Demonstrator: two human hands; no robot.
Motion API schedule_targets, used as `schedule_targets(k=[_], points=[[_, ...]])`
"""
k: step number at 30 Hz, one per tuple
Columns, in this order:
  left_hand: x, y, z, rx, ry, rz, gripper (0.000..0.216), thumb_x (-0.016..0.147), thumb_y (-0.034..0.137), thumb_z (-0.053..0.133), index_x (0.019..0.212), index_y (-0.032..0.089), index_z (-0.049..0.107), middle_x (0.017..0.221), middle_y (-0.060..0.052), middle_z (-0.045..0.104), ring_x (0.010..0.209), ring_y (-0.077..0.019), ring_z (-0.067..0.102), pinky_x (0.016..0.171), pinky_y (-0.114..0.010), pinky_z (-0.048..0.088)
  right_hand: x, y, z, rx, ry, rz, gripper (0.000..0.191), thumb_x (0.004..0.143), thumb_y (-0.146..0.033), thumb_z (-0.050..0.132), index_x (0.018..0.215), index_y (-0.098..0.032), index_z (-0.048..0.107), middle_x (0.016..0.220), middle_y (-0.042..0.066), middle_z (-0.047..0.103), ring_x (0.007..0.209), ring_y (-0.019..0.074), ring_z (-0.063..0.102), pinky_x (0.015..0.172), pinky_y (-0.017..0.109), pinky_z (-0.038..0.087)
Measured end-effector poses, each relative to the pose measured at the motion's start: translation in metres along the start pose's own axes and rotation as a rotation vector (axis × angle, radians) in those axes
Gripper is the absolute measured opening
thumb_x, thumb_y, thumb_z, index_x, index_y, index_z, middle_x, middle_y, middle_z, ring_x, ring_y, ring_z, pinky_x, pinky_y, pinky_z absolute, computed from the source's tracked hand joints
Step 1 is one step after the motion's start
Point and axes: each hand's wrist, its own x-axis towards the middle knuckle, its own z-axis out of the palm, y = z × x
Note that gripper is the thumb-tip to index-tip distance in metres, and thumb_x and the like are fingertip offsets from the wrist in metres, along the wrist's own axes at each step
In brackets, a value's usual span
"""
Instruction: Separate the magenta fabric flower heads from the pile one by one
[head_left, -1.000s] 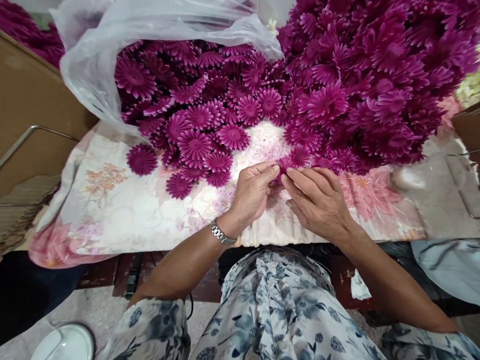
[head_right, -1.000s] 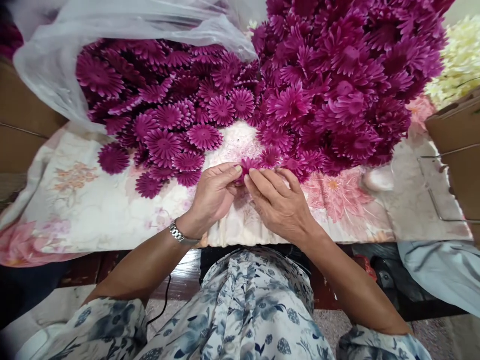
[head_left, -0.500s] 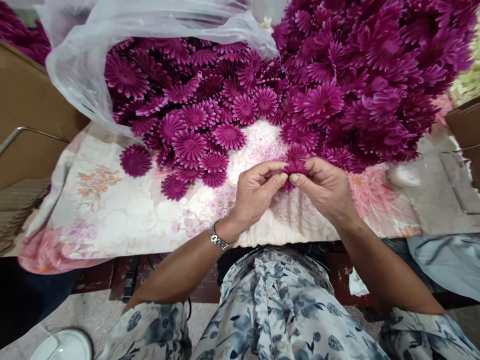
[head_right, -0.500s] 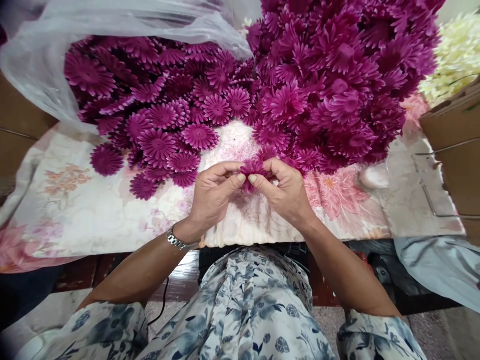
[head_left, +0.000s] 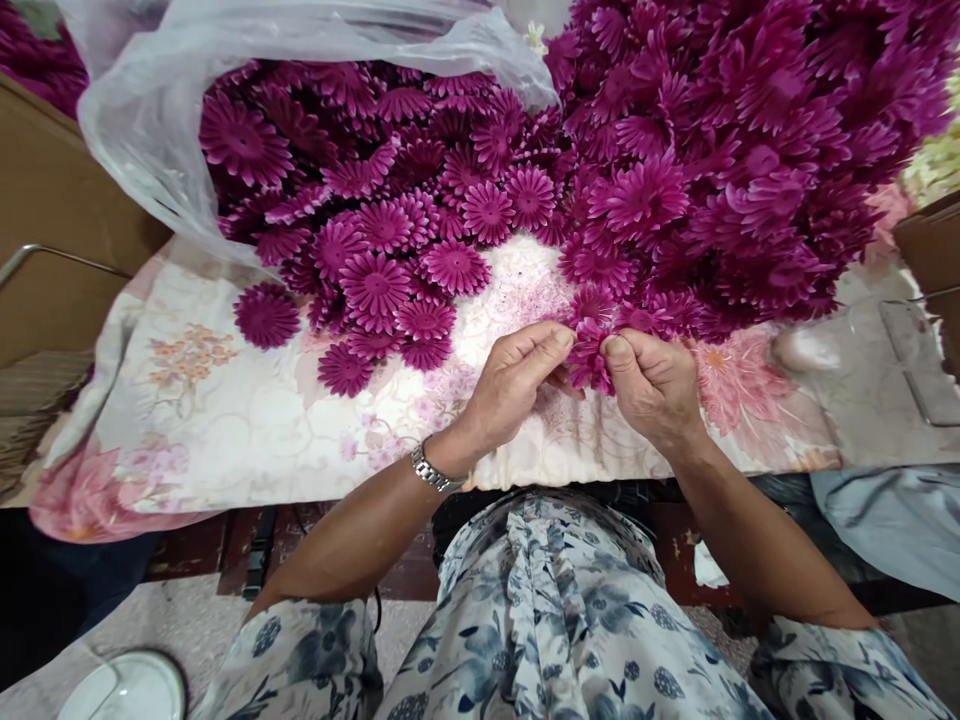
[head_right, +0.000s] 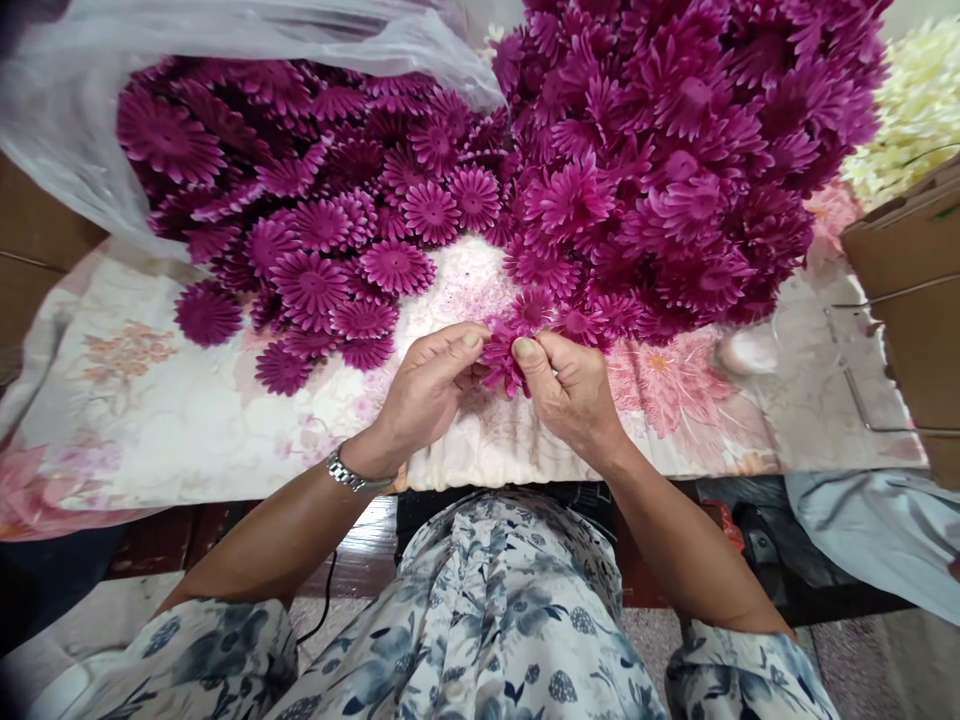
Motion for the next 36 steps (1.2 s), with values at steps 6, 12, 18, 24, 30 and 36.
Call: schedule_targets(k=[6,12,18,24,30,36], points=[[0.0,0.002,0.004,-0.012,-0.045,-0.015,0.025,0.065,0.034,0.078,0.075,0.017,0.062,0.059,0.005,0.057,0.051,-0.0063,0.054,0.053,-0.019,0.046,-0.002,0.003,0.005,-0.244,0.028,-0.12,0.039,0.093,-0.037,0.039,0.057,-0.021,0.035,0.049,-0.005,0.034,0.047,0.0084,0.035,0.05,0.026,0.029],[0.001,0.004,0.003,0.013,0.02,0.036,0.023,0.067,0.033,0.075,0.065,0.016,0.059,0.056,0.004,0.054,0.051,-0.0057,0.049,0.054,-0.02,0.044,-0.001,0.006,0.001,-0.309,0.18,-0.381,0.025,0.085,-0.031,0.057,0.107,-0.019,0.057,0.097,0.008,0.064,0.091,0.0198,0.059,0.078,0.034,0.048],[0.0,0.003,0.002,0.052,0.014,0.026,0.023,0.067,0.033,0.075,0.065,0.016,0.059,0.057,0.003,0.057,0.052,-0.007,0.053,0.053,-0.021,0.045,0.0,0.003,0.0,-0.188,0.128,-0.324,0.008,0.084,-0.028,0.058,0.08,-0.021,0.06,0.083,0.004,0.063,0.082,0.0174,0.061,0.075,0.035,0.05],[0.002,0.004,0.002,0.055,0.062,0.037,0.023,0.066,0.029,0.076,0.062,0.016,0.057,0.053,0.005,0.05,0.045,-0.0052,0.048,0.045,-0.019,0.04,0.001,0.025,-0.015,-0.158,0.414,-0.163,0.012,0.088,-0.029,0.051,0.081,-0.021,0.056,0.077,0.002,0.058,0.073,0.0152,0.058,0.067,0.032,0.047],[0.003,0.005,0.003,0.048,0.08,0.024,0.023,0.064,0.031,0.077,0.064,0.017,0.059,0.055,0.005,0.05,0.048,-0.006,0.047,0.048,-0.021,0.044,0.008,0.03,-0.047,-0.792,0.406,-0.221,0.023,0.088,-0.031,0.05,0.099,-0.019,0.066,0.099,0.011,0.069,0.095,0.0251,0.061,0.087,0.044,0.045],[0.003,0.001,-0.001,0.134,0.075,0.099,0.014,0.067,0.022,0.074,0.065,0.016,0.061,0.059,0.004,0.052,0.054,-0.0052,0.046,0.052,-0.018,0.039,0.006,0.003,-0.019,-0.33,0.068,-0.26,0.028,0.081,-0.039,0.064,0.1,-0.019,0.065,0.096,0.007,0.067,0.093,0.02,0.06,0.083,0.036,0.047]])
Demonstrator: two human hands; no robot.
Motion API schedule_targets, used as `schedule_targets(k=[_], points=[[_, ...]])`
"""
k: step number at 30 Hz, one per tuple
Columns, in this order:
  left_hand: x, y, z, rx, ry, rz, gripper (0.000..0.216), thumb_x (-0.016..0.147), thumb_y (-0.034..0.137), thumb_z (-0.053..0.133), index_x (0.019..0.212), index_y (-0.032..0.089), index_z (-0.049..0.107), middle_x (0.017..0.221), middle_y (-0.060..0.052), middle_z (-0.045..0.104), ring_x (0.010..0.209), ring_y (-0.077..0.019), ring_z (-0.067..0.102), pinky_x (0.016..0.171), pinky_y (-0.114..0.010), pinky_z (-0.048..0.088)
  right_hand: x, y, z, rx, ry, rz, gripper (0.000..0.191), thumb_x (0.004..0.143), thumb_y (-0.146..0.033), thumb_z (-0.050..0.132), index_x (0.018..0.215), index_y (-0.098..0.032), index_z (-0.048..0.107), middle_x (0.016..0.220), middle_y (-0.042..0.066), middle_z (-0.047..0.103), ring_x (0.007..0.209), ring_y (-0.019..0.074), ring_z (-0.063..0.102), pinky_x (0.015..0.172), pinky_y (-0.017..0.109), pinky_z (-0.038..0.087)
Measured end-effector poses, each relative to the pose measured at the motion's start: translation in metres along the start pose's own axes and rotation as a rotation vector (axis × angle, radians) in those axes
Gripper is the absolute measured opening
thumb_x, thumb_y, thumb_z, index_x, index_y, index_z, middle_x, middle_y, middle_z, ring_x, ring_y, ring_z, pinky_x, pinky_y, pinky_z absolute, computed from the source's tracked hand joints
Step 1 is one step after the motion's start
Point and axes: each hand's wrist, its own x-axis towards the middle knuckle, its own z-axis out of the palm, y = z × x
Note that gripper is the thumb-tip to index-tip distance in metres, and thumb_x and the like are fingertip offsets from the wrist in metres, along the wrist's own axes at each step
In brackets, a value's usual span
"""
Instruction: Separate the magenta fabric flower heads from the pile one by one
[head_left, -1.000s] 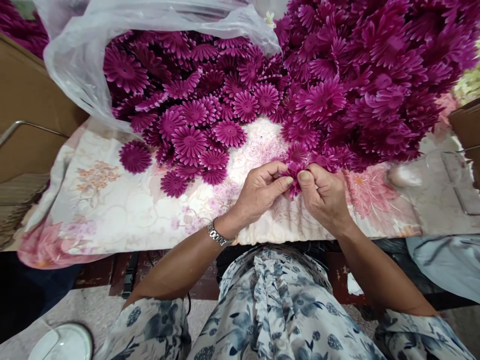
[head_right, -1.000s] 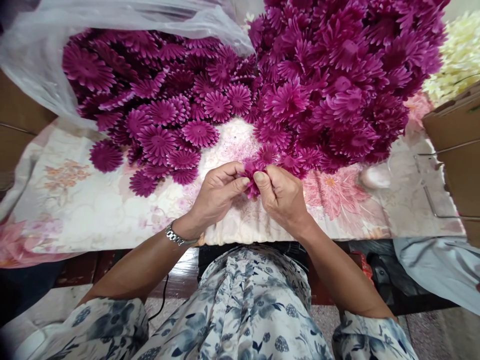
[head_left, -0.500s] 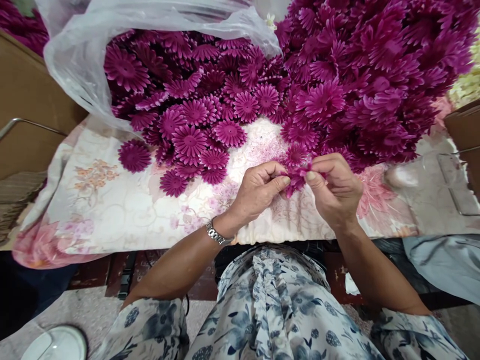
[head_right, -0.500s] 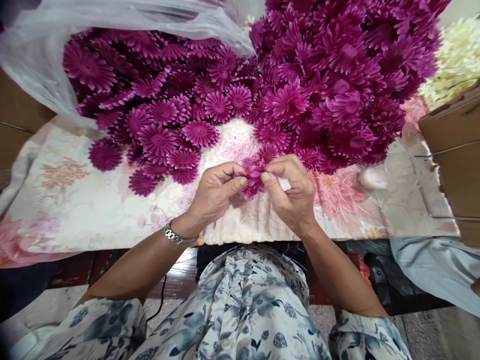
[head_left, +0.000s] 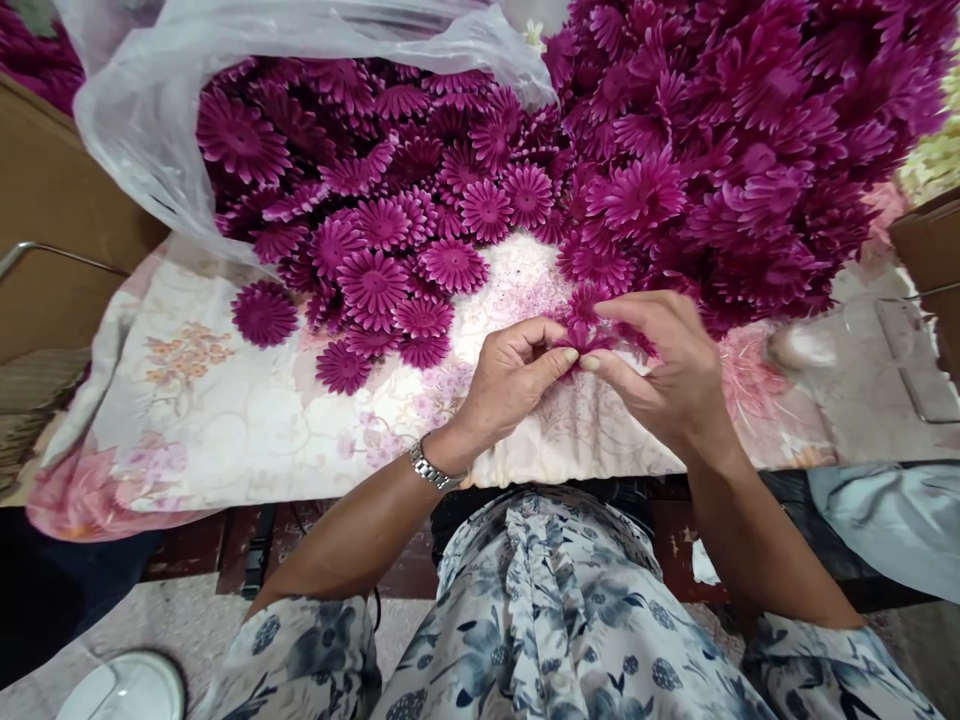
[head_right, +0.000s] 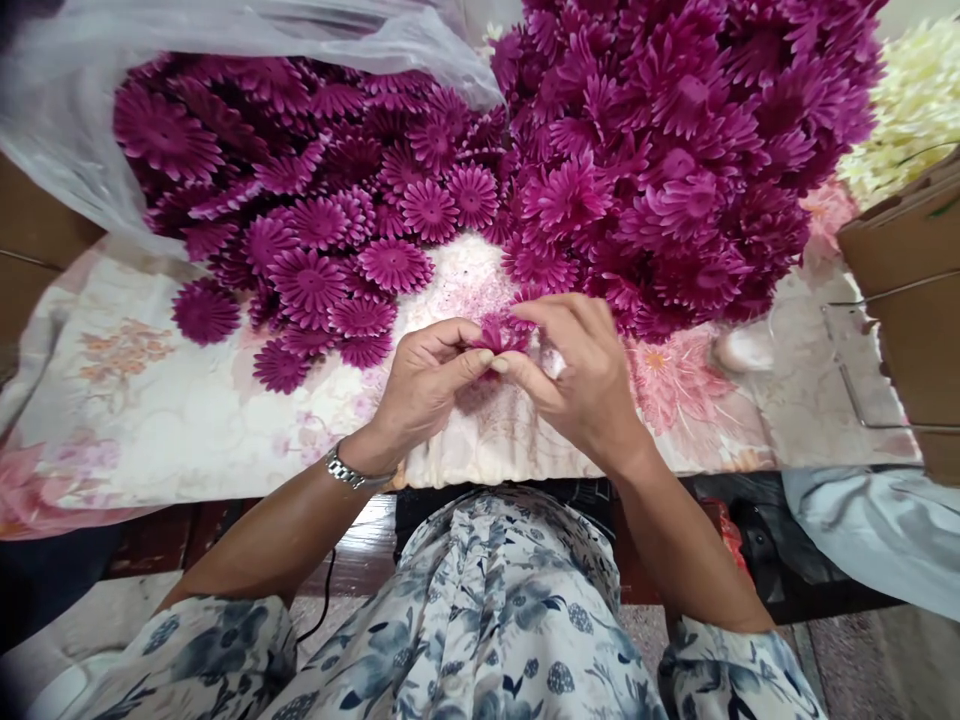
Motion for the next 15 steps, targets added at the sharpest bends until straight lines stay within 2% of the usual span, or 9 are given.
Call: schedule_targets(k=[3,5,8,15], points=[[0.001,-0.003,-0.002,0.028,-0.008,0.079,0.014,0.066,0.022,0.075,0.069,0.016,0.063,0.061,0.004,0.054,0.055,-0.0055,0.047,0.053,-0.018,0.038,-0.001,-0.002,0.013,0.42,-0.185,0.2,0.022,0.079,-0.04,0.066,0.085,-0.019,0.063,0.081,0.001,0.063,0.076,0.0138,0.058,0.069,0.028,0.046],[0.001,-0.004,-0.002,0.023,-0.027,0.108,0.016,0.065,0.023,0.076,0.07,0.016,0.062,0.06,0.004,0.054,0.055,-0.0056,0.047,0.052,-0.019,0.038,-0.004,0.002,0.018,0.601,-0.208,0.315,0.021,0.078,-0.038,0.068,0.08,-0.019,0.059,0.073,-0.002,0.059,0.068,0.0105,0.054,0.063,0.025,0.043],[0.001,-0.003,-0.001,0.012,-0.065,0.085,0.017,0.067,0.025,0.075,0.07,0.015,0.062,0.061,0.003,0.056,0.055,-0.0062,0.05,0.053,-0.02,0.04,-0.01,0.008,0.021,0.678,-0.178,0.372,0.018,0.078,-0.033,0.068,0.08,-0.02,0.058,0.072,-0.003,0.056,0.067,0.0087,0.051,0.062,0.023,0.041],[-0.002,-0.001,-0.002,0.066,-0.08,0.147,0.013,0.071,0.025,0.073,0.07,0.015,0.064,0.064,0.003,0.058,0.056,-0.0058,0.051,0.053,-0.019,0.041,-0.013,0.005,0.02,0.739,-0.259,0.369,0.014,0.08,-0.031,0.066,0.084,-0.02,0.058,0.076,-0.003,0.058,0.069,0.009,0.054,0.065,0.024,0.042]])
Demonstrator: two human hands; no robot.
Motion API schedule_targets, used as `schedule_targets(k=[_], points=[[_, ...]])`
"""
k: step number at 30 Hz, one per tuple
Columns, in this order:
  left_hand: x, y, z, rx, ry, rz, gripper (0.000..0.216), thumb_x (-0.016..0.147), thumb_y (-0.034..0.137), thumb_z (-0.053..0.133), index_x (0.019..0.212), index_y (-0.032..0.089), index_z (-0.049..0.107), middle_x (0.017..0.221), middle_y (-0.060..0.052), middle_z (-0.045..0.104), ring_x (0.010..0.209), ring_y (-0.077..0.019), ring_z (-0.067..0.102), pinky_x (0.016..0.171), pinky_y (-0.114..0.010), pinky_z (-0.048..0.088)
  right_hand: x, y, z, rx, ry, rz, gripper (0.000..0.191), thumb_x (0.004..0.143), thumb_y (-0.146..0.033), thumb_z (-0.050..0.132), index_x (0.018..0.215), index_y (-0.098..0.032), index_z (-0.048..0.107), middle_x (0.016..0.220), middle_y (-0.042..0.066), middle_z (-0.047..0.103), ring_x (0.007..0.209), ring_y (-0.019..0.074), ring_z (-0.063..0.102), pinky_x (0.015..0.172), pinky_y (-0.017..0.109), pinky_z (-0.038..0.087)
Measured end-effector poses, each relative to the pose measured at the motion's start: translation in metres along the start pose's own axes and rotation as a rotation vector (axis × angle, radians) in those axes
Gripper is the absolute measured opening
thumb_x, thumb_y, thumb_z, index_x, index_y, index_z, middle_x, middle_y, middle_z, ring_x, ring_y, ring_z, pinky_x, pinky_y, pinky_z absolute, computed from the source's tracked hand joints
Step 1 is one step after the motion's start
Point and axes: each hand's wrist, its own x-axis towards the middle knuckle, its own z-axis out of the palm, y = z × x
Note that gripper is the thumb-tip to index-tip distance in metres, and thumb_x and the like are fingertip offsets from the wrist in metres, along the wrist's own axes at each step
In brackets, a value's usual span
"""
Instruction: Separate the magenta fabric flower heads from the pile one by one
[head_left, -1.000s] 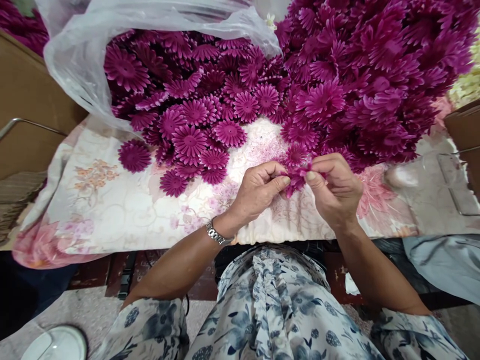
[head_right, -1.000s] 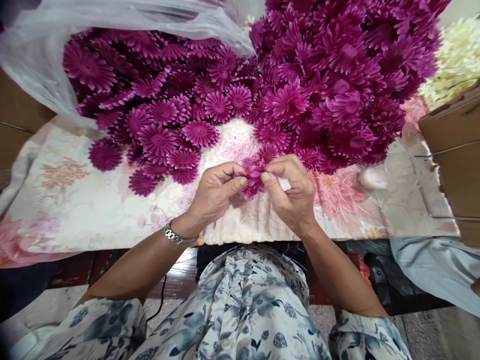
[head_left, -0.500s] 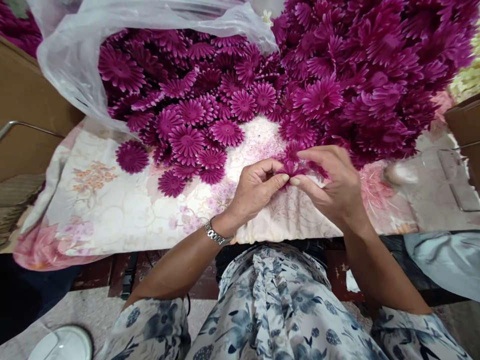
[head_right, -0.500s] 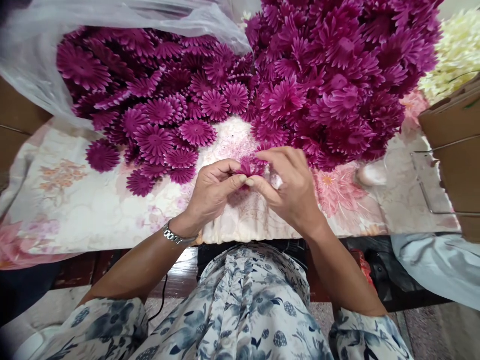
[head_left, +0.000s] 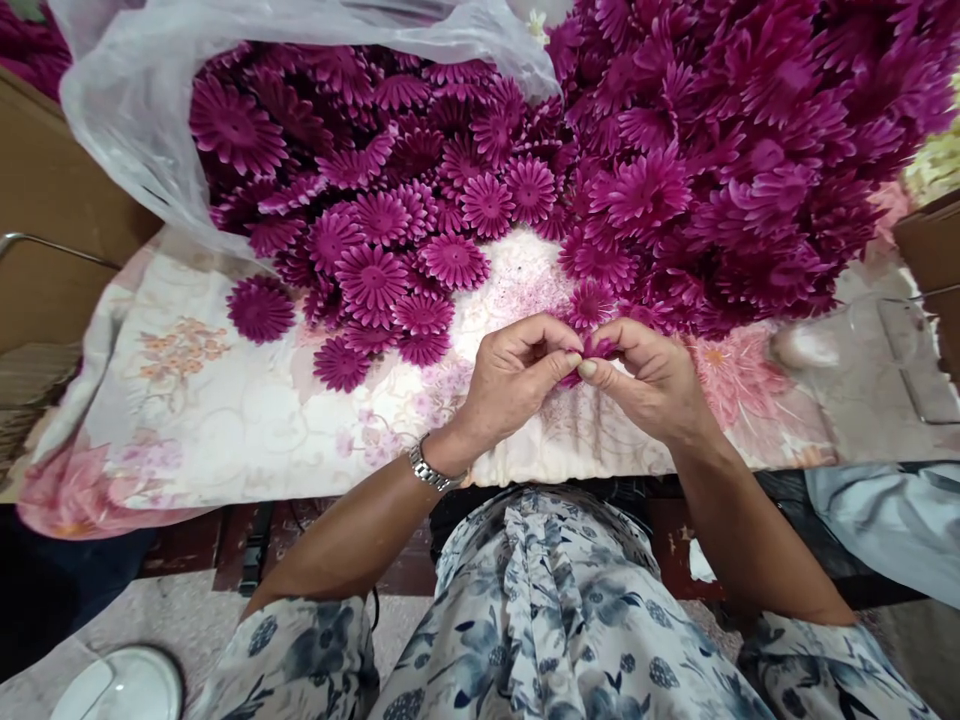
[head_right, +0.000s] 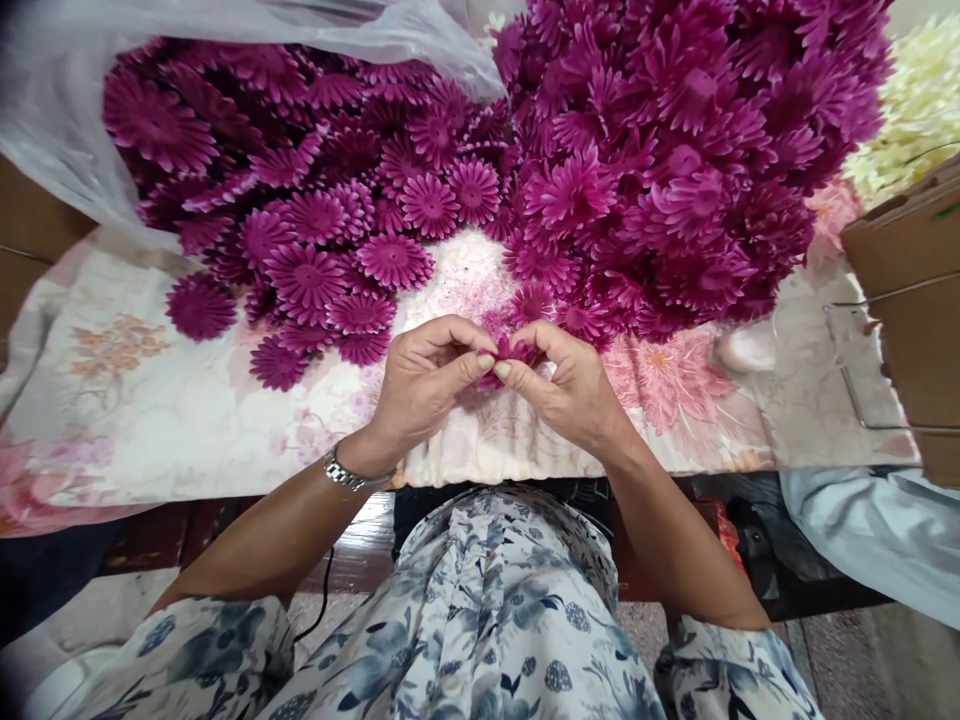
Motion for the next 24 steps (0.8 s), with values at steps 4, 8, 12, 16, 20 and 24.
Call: schedule_targets(k=[4,8,12,16,20,24], points=[[0.0,-0.003,-0.002,0.011,-0.009,0.022,0.009,0.074,0.024,0.071,0.075,0.016,0.066,0.067,0.002,0.059,0.059,-0.0057,0.053,0.056,-0.018,0.043,-0.001,-0.005,0.0,-0.131,0.022,-0.05,0.014,0.083,-0.032,0.061,0.08,-0.018,0.057,0.072,-0.003,0.056,0.066,0.0092,0.051,0.063,0.025,0.041],[0.0,-0.003,-0.002,-0.049,-0.034,-0.023,0.013,0.077,0.029,0.068,0.084,0.018,0.066,0.074,0.001,0.062,0.065,-0.0063,0.056,0.06,-0.017,0.047,-0.003,-0.01,0.001,-0.398,0.112,-0.156,0.017,0.086,-0.032,0.056,0.078,-0.017,0.055,0.069,-0.001,0.055,0.064,0.0102,0.05,0.062,0.026,0.039],[0.0,-0.001,-0.001,-0.122,-0.071,-0.128,0.017,0.08,0.034,0.065,0.085,0.018,0.064,0.066,0.003,0.056,0.059,-0.0059,0.052,0.057,-0.017,0.046,-0.003,-0.01,0.002,-0.477,0.142,-0.215,0.019,0.087,-0.031,0.052,0.074,-0.017,0.055,0.065,0.0,0.055,0.061,0.0107,0.05,0.061,0.026,0.039],[0.0,0.001,0.001,-0.195,-0.073,-0.181,0.02,0.081,0.037,0.062,0.08,0.017,0.063,0.062,0.004,0.052,0.056,-0.0061,0.052,0.055,-0.018,0.046,-0.003,-0.01,0.003,-0.541,0.192,-0.278,0.021,0.089,-0.026,0.048,0.07,-0.017,0.053,0.058,-0.003,0.049,0.054,0.0082,0.045,0.056,0.023,0.035],[0.001,0.001,0.002,-0.218,-0.11,-0.219,0.019,0.074,0.032,0.071,0.076,0.016,0.059,0.064,0.004,0.056,0.056,-0.0056,0.055,0.055,-0.017,0.045,-0.002,-0.012,0.006,-0.601,0.243,-0.332,0.025,0.09,-0.023,0.045,0.065,-0.019,0.046,0.053,-0.006,0.037,0.048,0.0066,0.034,0.05,0.023,0.029],[0.002,0.001,0.003,-0.221,-0.105,-0.215,0.024,0.064,0.025,0.078,0.07,0.015,0.058,0.06,0.004,0.057,0.054,-0.0059,0.054,0.053,-0.018,0.044,-0.001,-0.009,0.01,-0.674,0.257,-0.356,0.03,0.091,-0.021,0.041,0.062,-0.02,0.039,0.053,-0.005,0.036,0.05,0.008,0.035,0.052,0.024,0.031]])
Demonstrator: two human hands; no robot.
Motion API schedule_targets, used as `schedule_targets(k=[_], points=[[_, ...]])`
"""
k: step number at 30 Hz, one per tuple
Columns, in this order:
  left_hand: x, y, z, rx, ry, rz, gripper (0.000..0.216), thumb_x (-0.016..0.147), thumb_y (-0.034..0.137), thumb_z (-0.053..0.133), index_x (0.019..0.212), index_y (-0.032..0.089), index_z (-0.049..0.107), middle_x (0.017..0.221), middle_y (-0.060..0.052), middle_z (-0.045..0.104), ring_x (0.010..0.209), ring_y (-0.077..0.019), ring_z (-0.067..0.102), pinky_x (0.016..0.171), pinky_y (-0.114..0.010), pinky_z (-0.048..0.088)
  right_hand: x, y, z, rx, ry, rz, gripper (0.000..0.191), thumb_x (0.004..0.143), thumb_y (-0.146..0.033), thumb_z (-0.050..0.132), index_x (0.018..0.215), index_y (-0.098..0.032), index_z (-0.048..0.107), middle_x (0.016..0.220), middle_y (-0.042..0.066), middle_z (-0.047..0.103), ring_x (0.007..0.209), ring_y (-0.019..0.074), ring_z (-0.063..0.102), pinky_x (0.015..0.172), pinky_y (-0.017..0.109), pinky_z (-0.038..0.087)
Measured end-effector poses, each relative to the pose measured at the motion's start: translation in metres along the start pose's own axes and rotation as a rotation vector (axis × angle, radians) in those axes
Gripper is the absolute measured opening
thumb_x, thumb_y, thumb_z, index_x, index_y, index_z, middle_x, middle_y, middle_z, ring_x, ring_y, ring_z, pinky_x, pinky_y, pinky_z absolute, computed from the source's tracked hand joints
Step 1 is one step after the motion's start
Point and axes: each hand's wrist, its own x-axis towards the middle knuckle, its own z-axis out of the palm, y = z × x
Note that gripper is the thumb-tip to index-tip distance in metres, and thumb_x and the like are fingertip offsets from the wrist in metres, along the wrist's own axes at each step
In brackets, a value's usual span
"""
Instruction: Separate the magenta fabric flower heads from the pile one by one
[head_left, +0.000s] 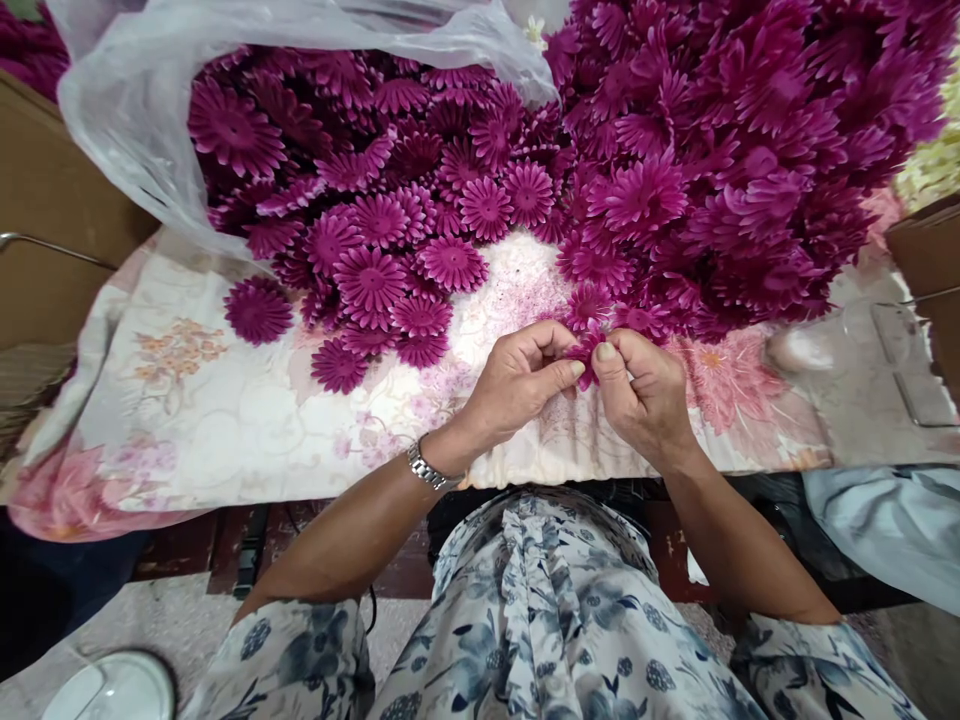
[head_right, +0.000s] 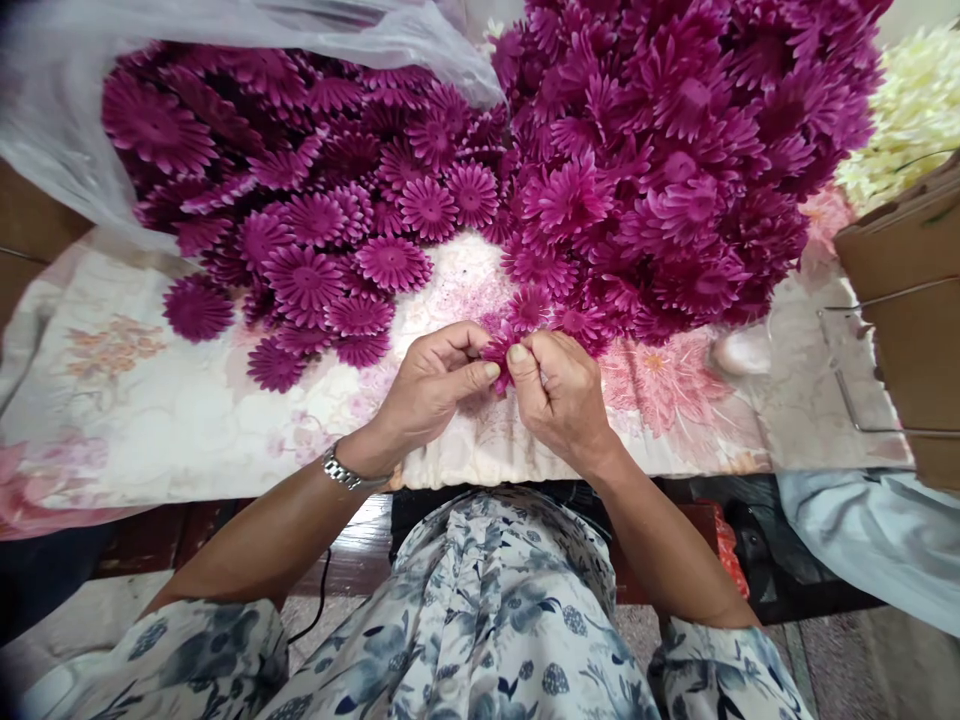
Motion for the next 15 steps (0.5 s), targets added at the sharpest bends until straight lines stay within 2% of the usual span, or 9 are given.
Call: schedule_targets(k=[2,4,6,7,9,11,15], points=[[0.0005,0.0007,0.0,0.002,0.025,0.003,0.021,0.065,0.023,0.076,0.067,0.014,0.058,0.058,0.005,0.056,0.052,-0.0054,0.053,0.052,-0.018,0.042,-0.0009,0.0017,0.0019,-0.064,-0.007,-0.047,0.026,0.092,-0.023,0.04,0.067,-0.019,0.045,0.059,-0.002,0.047,0.058,0.0108,0.044,0.058,0.026,0.037],[0.0006,0.0014,-0.0003,-0.002,0.052,0.001,0.017,0.065,0.021,0.074,0.065,0.014,0.059,0.058,0.004,0.057,0.053,-0.0054,0.053,0.053,-0.018,0.042,-0.0013,0.0038,0.0026,-0.134,0.023,-0.105,0.019,0.093,-0.027,0.041,0.084,-0.017,0.055,0.078,0.006,0.06,0.077,0.0159,0.054,0.07,0.03,0.043],[0.0005,0.0017,-0.0005,-0.005,0.073,0.012,0.014,0.065,0.019,0.073,0.065,0.014,0.06,0.057,0.004,0.057,0.054,-0.0052,0.053,0.055,-0.018,0.042,-0.0011,0.0052,0.0024,-0.211,0.112,-0.165,0.024,0.091,-0.034,0.047,0.101,-0.014,0.056,0.096,0.011,0.062,0.093,0.0205,0.056,0.08,0.036,0.045],[0.0004,0.0016,-0.0006,-0.006,0.08,0.019,0.013,0.065,0.019,0.073,0.065,0.015,0.06,0.057,0.004,0.057,0.054,-0.0051,0.053,0.055,-0.018,0.042,-0.0008,0.0055,0.0021,-0.249,0.161,-0.197,0.026,0.089,-0.035,0.05,0.104,-0.015,0.056,0.099,0.012,0.062,0.095,0.0214,0.056,0.082,0.037,0.044],[0.0003,0.0013,-0.0008,-0.008,0.084,0.023,0.013,0.064,0.02,0.074,0.065,0.015,0.062,0.057,0.004,0.057,0.054,-0.0053,0.053,0.056,-0.018,0.042,0.0,0.0052,0.0017,-0.308,0.224,-0.269,0.021,0.086,-0.034,0.056,0.099,-0.017,0.058,0.094,0.009,0.062,0.089,0.0198,0.056,0.08,0.036,0.044],[0.0002,0.0009,-0.0009,-0.009,0.088,0.018,0.014,0.063,0.021,0.075,0.065,0.015,0.063,0.057,0.004,0.057,0.055,-0.0059,0.053,0.057,-0.019,0.043,0.0005,0.0043,0.0019,-0.3,0.216,-0.304,0.009,0.086,-0.027,0.056,0.091,-0.02,0.058,0.087,0.005,0.062,0.081,0.0168,0.056,0.075,0.033,0.044],[0.0002,0.0007,-0.0008,-0.002,0.108,0.003,0.017,0.062,0.022,0.077,0.063,0.015,0.062,0.057,0.004,0.057,0.054,-0.0062,0.053,0.056,-0.02,0.044,-0.0001,0.0019,0.005,-0.205,0.214,-0.211,0.005,0.087,-0.023,0.052,0.084,-0.022,0.057,0.08,0.004,0.062,0.077,0.0165,0.057,0.071,0.033,0.045]])
